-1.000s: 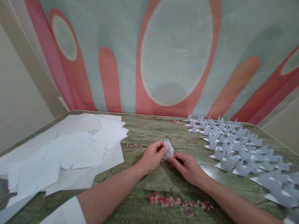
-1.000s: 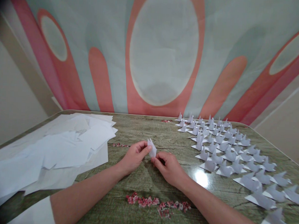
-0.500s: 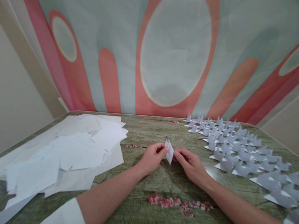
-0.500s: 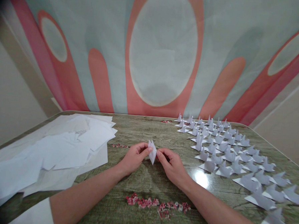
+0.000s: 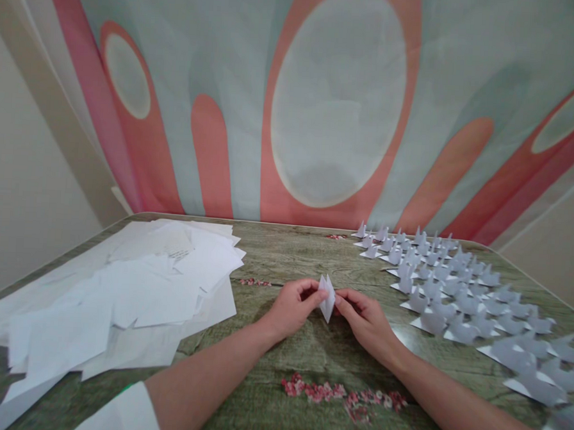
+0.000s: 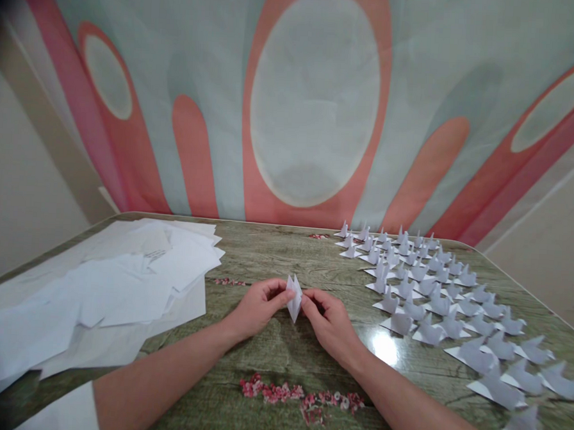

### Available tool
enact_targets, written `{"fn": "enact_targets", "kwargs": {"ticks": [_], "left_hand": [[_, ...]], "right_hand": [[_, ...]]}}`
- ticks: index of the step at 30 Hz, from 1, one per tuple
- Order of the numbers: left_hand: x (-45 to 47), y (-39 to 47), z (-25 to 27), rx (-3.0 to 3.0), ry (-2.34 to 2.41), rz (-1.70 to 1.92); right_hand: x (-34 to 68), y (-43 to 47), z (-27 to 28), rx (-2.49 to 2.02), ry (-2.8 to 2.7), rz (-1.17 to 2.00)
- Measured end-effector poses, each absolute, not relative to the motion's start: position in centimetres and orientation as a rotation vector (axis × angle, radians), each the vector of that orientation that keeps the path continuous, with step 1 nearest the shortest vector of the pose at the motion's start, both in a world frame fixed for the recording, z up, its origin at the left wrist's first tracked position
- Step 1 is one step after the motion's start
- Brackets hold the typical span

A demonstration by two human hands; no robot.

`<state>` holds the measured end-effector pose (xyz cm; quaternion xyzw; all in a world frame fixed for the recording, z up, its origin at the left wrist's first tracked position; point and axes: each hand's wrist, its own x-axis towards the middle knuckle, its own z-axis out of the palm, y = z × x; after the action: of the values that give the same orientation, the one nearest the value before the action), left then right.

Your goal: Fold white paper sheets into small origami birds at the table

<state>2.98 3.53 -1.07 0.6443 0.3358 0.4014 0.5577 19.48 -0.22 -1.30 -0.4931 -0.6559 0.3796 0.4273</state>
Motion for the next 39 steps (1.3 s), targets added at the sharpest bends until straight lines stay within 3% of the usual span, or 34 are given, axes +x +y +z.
{"fn": "enact_targets", "kwargs": {"ticks": [39], "left_hand": [[3.28,3.07,-0.56,1.364,0.824,0.99]], "right_hand": [[19.14,-0.18,-1.56,-1.283,-1.644,0.915]]}}
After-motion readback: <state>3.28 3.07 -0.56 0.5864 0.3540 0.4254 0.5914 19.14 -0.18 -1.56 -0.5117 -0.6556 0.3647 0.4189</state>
